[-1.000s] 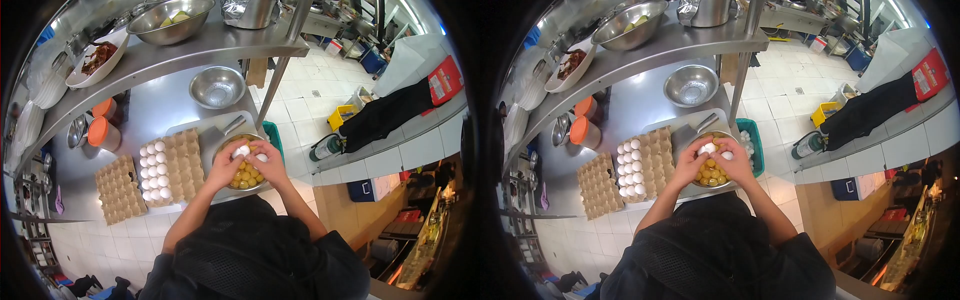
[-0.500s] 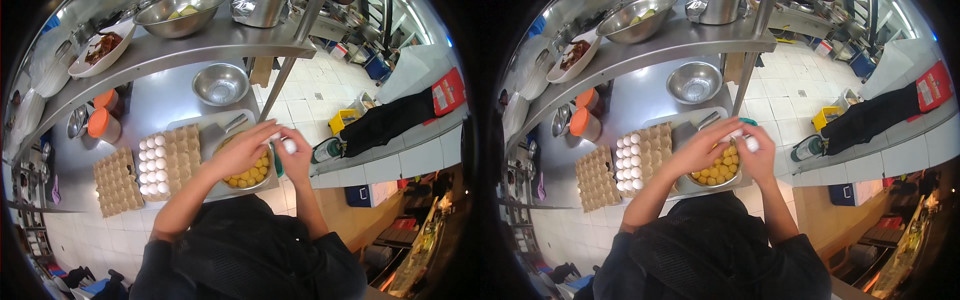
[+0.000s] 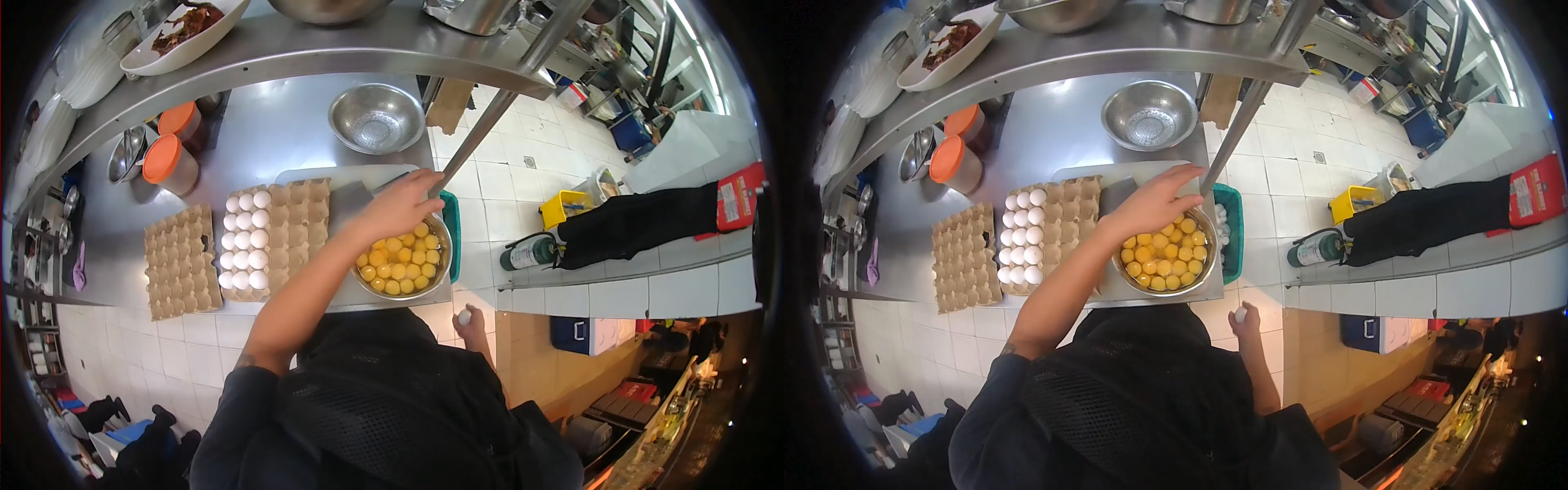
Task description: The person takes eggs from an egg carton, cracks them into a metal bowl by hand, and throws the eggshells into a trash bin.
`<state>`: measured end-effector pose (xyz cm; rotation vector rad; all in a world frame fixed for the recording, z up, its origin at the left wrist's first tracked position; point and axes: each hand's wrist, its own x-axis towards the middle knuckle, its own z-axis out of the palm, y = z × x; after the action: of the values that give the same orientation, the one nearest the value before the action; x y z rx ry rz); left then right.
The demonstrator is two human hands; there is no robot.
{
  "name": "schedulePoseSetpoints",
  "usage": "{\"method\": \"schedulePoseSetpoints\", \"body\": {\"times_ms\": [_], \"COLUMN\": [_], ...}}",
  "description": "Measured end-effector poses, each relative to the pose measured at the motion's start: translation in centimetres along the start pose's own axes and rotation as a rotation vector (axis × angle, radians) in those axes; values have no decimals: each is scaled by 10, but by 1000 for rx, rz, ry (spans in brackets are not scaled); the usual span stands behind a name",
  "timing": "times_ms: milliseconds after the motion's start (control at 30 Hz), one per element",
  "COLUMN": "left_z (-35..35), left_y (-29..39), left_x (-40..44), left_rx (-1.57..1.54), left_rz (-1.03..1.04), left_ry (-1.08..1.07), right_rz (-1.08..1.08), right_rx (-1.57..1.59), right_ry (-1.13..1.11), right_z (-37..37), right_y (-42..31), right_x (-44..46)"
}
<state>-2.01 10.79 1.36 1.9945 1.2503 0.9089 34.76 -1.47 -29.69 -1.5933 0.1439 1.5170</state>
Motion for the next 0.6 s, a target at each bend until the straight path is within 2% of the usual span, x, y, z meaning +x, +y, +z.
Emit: {"method": "schedulePoseSetpoints", "body": {"times_ms": [33, 100, 133, 200, 267, 300, 367, 400, 467, 500, 600], "left_z": [-1, 3, 5, 8, 13, 14, 12, 10, 8, 7, 1], "left_y": [-3, -8, -8, -2, -1, -1, 5, 6, 2, 0, 3], "left_x": [-3, -9, -10, -9, -10, -10, -12, -15, -19, -21, -28], "left_rx": [-5, -110, -117, -193, -203, -208, -233, -257, -253, -243, -294], "left_rz": [-10, -33, -39, -59, -36, -15, -33, -64, -57, -54, -24], "left_ry": [1, 116, 100, 62, 49, 59, 59, 68, 82, 89, 75], "right_rz": [38, -821, -465, -838, -1261, -1265, -2123, -2129, -1481, -1487, -1700], "right_rx": [31, -749, -27, -295, -365, -359, -780, -784, -1374, -1382, -916], "right_ry": [120, -143, -224, -347, -444, -430, -462, -460, -762, -774, -723], "right_z": [-8, -19, 35, 110, 158, 167, 179, 182, 187, 190, 208], "right_y": [8, 7, -27, -77, -98, -101, -105, -102, -99, -99, -99], "right_x": [1, 10, -43, -140, -209, -222, -237, -235, -228, -229, -230]}}
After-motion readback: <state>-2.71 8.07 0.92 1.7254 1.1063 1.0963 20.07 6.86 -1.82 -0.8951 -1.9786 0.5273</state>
